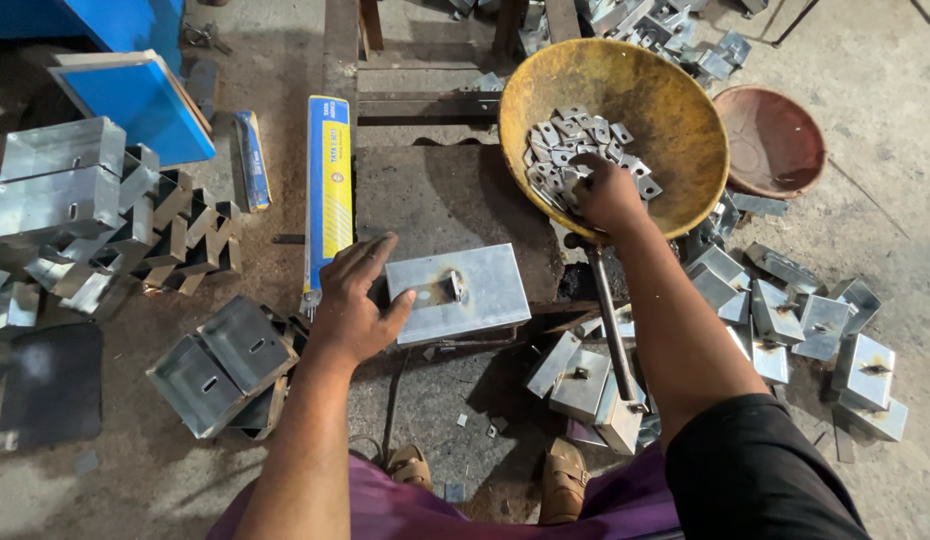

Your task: The person welds small metal plates to a larger bracket using a welding torch, picking up the small plates from a yellow bowl and placing them on the bracket before applying the torch to the seams.

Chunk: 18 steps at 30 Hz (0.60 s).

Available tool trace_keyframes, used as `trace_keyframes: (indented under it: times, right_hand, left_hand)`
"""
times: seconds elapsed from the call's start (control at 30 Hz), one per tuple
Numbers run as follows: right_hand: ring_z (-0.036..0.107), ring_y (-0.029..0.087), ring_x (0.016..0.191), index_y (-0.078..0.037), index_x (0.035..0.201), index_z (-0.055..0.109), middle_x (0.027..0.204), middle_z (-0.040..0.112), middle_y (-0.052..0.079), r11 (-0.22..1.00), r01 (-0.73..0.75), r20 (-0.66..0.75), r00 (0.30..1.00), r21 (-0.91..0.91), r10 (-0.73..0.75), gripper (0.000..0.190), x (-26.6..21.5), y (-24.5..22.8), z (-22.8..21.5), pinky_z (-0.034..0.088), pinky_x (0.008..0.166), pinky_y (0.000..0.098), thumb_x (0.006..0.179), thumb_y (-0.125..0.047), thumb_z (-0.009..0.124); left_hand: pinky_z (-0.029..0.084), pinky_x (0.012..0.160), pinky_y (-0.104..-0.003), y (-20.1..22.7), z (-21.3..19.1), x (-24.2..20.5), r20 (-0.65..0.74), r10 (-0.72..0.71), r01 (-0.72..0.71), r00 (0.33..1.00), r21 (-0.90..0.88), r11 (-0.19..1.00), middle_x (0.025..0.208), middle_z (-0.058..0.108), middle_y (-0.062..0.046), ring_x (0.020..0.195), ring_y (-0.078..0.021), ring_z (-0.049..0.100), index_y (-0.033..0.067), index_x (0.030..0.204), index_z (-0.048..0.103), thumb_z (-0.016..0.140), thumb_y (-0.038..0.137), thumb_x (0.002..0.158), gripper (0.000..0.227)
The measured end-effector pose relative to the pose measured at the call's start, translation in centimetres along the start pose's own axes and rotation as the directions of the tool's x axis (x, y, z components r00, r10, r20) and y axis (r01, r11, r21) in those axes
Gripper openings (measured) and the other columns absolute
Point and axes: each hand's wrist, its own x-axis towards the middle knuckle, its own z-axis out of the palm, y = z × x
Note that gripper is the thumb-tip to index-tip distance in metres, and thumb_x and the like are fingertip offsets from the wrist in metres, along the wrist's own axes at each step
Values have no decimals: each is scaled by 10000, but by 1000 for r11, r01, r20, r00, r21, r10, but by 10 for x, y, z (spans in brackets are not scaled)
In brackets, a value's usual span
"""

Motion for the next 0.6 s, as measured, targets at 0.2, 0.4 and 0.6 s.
trace_keyframes:
  times: [0.2, 0.4, 0.6]
  right_hand:
    - [687, 193, 757, -40, 1197, 713, 802, 733, 54, 336, -213, 82, 928, 918, 364, 296, 32, 24, -7, 628, 779, 424, 914, -47, 625]
    - [539, 206, 624, -102, 922, 669, 657, 537, 39, 285, -348, 225, 894, 893, 387, 332, 66, 19, 0, 531, 596, 416, 922, -431, 708]
    - [705, 255, 837, -34, 891, 740, 920, 748, 150, 984, -176, -92, 981, -39, 172, 499, 71, -25, 30, 556, 781, 382, 698, -453, 931]
  left_hand:
    - [441, 1098, -464, 2, -1, 2, -14, 30, -31, 999, -27, 999, 1340, 653, -206, 1258, -386, 598, -16, 1339, 612, 789, 240, 806, 616]
    - [440, 1106, -457, 2, 5, 2, -6, 23, -24, 1000, -29, 999, 1353, 656, -196, 1269, -376, 598, 0, 1304, 643, 788, 234, 797, 578]
    - [420, 1122, -451, 6, 12, 4, 15, 31, -31, 999, -8, 999, 1356, 653, -165, 1299, -346, 578, 26, 1270, 675, 801, 243, 783, 548]
